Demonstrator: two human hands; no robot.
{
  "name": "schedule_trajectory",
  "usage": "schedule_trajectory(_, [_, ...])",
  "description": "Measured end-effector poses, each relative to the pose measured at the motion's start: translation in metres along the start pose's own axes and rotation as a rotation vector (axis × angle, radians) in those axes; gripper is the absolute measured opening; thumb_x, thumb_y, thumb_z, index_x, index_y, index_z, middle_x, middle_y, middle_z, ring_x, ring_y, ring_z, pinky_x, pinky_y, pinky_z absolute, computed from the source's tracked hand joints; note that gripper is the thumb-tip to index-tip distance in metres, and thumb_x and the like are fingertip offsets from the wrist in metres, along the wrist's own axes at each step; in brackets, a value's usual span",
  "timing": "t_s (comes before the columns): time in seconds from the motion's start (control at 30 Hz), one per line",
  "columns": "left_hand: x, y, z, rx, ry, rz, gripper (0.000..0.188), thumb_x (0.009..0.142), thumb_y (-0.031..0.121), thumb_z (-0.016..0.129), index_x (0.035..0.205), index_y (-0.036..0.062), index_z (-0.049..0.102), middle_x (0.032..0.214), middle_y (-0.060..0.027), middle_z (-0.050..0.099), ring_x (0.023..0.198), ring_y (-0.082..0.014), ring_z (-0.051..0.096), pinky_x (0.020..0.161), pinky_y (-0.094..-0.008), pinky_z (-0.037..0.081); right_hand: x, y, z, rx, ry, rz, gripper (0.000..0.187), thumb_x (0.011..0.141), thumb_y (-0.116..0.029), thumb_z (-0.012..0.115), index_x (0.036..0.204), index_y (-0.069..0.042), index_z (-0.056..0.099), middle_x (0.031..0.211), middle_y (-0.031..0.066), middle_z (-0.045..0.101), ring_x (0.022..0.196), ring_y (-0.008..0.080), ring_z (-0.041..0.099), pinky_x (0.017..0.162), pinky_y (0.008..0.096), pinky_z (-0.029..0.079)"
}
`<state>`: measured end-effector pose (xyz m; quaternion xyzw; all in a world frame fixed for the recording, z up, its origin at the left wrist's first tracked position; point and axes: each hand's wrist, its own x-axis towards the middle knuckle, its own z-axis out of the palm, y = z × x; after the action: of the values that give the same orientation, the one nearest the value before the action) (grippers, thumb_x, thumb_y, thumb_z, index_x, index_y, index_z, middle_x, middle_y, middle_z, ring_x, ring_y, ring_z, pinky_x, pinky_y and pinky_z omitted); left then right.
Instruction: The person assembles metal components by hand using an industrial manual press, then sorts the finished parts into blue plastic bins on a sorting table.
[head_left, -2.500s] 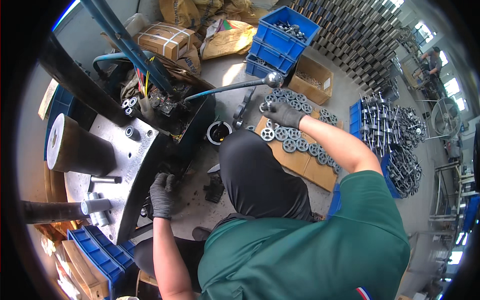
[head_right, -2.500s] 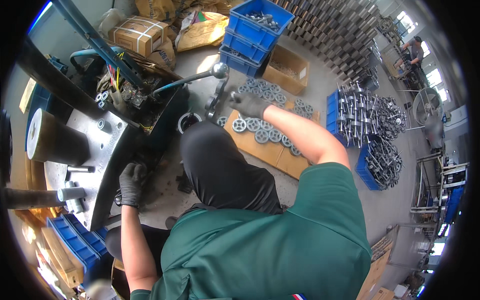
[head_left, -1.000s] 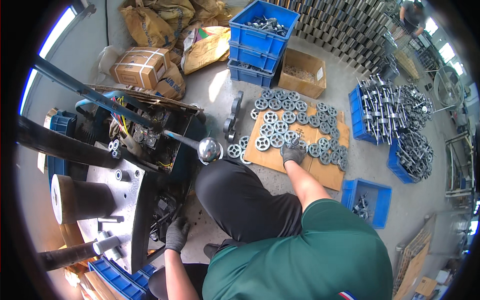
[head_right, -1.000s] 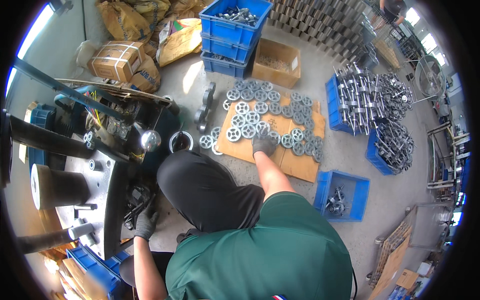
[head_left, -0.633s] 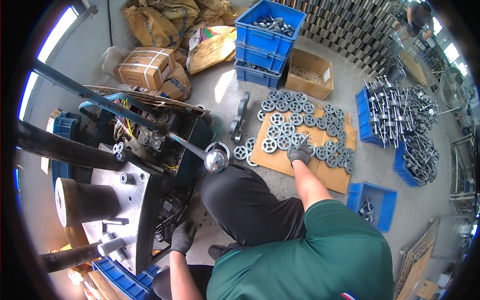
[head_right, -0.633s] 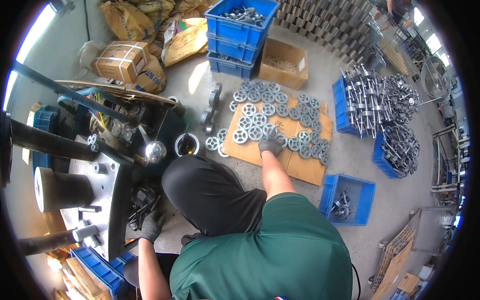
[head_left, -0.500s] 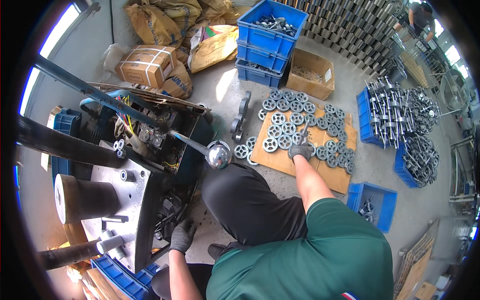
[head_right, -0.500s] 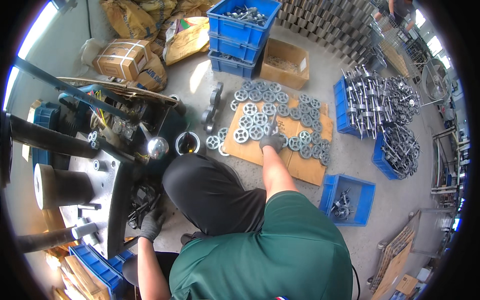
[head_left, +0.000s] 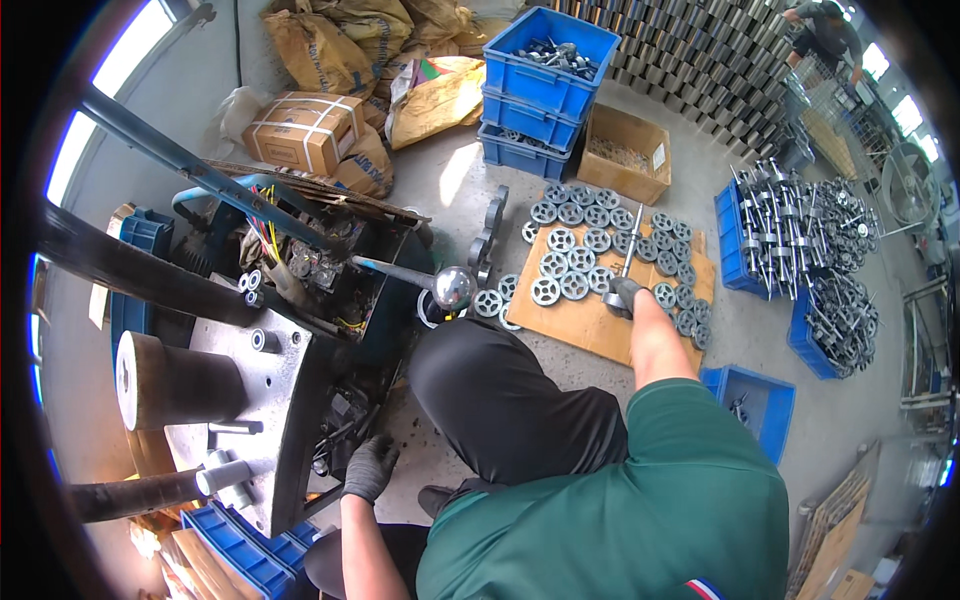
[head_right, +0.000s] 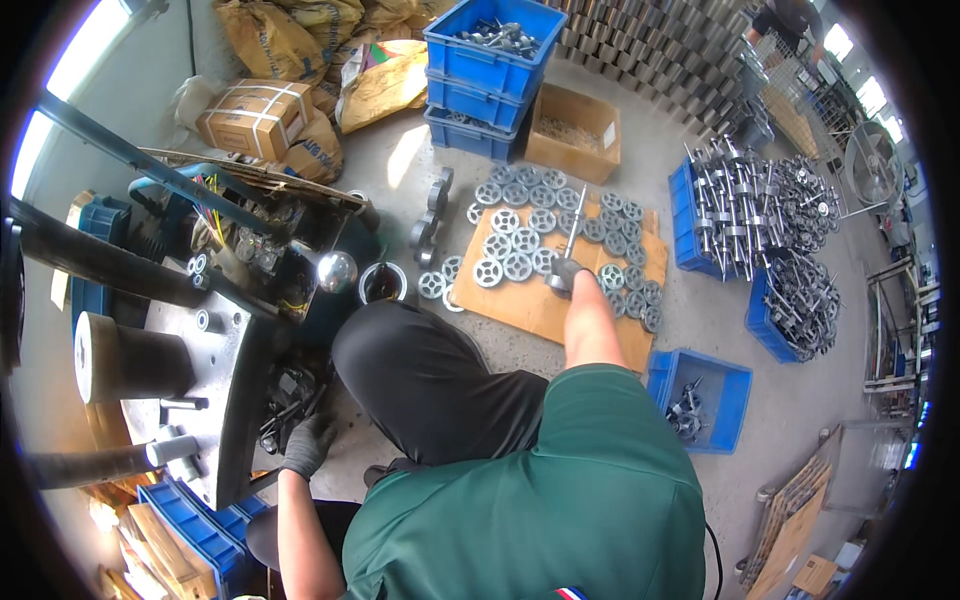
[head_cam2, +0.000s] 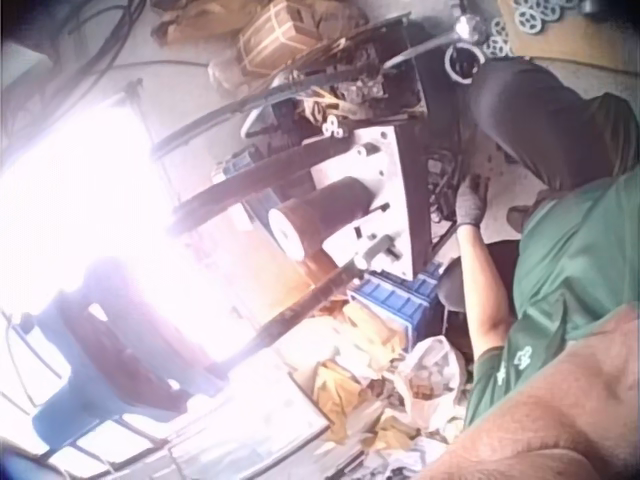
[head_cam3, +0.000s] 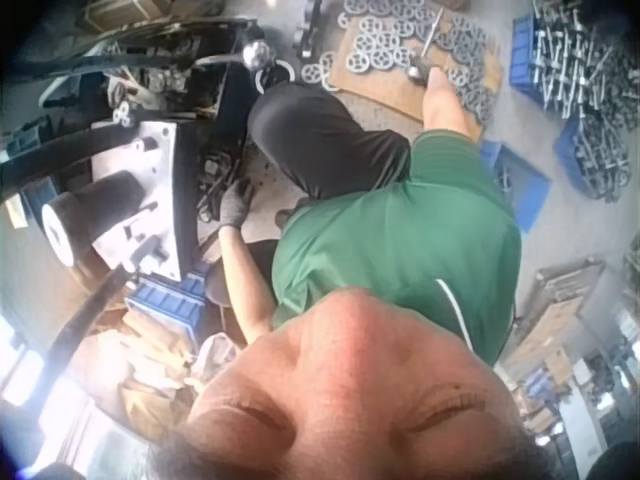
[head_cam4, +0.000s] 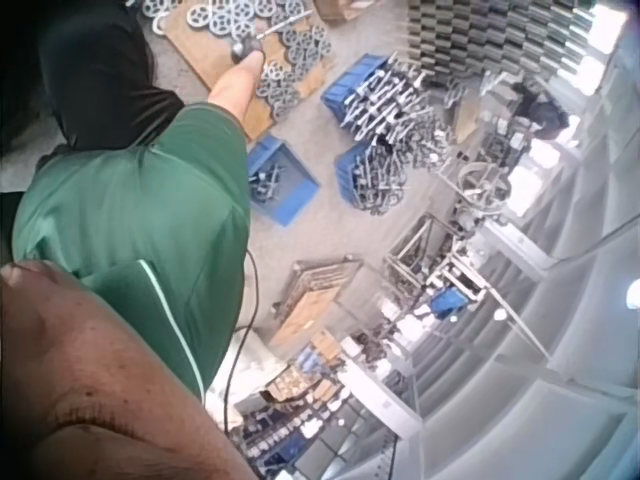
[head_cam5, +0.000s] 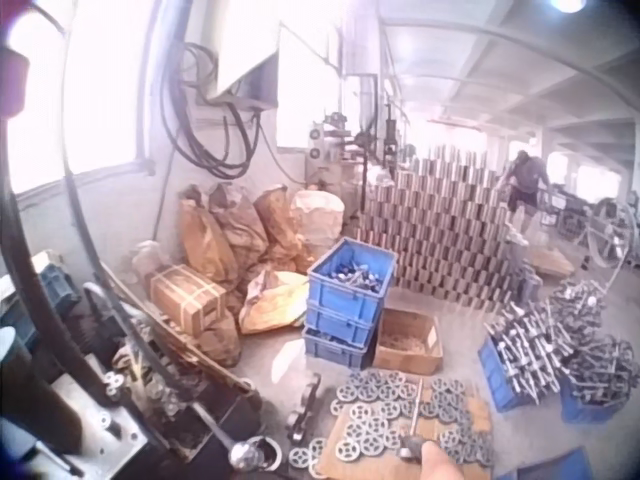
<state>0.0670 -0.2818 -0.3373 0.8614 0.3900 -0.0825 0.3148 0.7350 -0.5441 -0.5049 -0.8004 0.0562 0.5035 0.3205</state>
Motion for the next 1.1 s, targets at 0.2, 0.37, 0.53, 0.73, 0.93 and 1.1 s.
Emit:
schedule_trajectory(0.2, [-0.001,0.016,-0.013,0.043,-0.015,-0.011,0.037,0.097,0.029,0.076,0.125,0.0055,0.075,0.119,-0.0230,0.076,0.109,-0.0414,0.074,0.096,-0.0503,0.058,-0.033,0.079,0.035,0.489,0.300,-0.459,0.012,0.101,-0.013,0.069,0.111,-0.006,0.072,0.087,0.0088,0.073,0.071,0.0200,0.069,0.063,0.0386,0.055])
schedule_trajectory(0.37, [-0.009,0.043,-0.032,0.032,0.098,0.083,0.037,0.098,0.029,0.076,0.129,0.0082,0.073,0.119,-0.0201,0.074,0.110,-0.0393,0.073,0.096,-0.0494,0.058,-0.188,0.046,0.041,-0.085,0.339,-1.095,0.020,0.095,-0.009,0.073,0.114,-0.001,0.071,0.099,0.0115,0.071,0.093,0.0224,0.069,0.087,0.0376,0.056])
schedule_trajectory(0.53, [-0.023,0.071,-0.058,-0.092,0.353,0.289,0.034,0.102,0.029,0.071,0.131,0.0095,0.069,0.122,-0.0187,0.071,0.113,-0.0403,0.071,0.096,-0.0492,0.058,-0.396,-0.081,0.067,-0.425,0.047,-1.648,0.023,0.088,-0.008,0.067,0.110,-0.002,0.069,0.103,0.0149,0.070,0.090,0.0296,0.068,0.082,0.0415,0.055])
schedule_trajectory(0.73, [-0.045,0.103,-0.076,-0.635,0.486,0.427,0.050,0.098,0.016,0.078,0.145,0.0085,0.063,0.129,-0.0164,0.070,0.121,-0.0306,0.071,0.104,-0.0424,0.058,-0.481,-0.145,0.207,-0.636,-0.394,-1.594,0.029,0.090,-0.020,0.077,0.110,0.001,0.069,0.103,0.0187,0.071,0.096,0.0350,0.072,0.088,0.0439,0.059])
schedule_trajectory(0.93, [-0.061,0.119,-0.068,-1.231,0.313,0.667,0.097,0.096,0.023,0.084,0.173,0.0102,0.027,0.164,-0.0137,0.049,0.146,-0.0278,0.054,0.121,-0.0422,0.048,-0.459,-0.145,0.321,-0.588,-0.853,-1.273,0.045,0.105,-0.036,0.075,0.127,0.001,0.062,0.114,0.0141,0.072,0.102,0.0210,0.072,0.093,0.0398,0.059])
schedule_trajectory(1.1, [-0.057,0.121,-0.039,-1.942,0.371,0.278,0.027,0.101,0.013,0.076,0.118,0.0156,0.057,0.116,-0.0046,0.066,0.109,-0.0183,0.067,0.098,-0.0393,0.060,-0.480,-0.153,0.305,-0.886,-0.820,-1.131,0.040,0.104,-0.035,0.074,0.127,-0.004,0.064,0.111,0.0134,0.073,0.100,0.0222,0.072,0.091,0.0416,0.060])
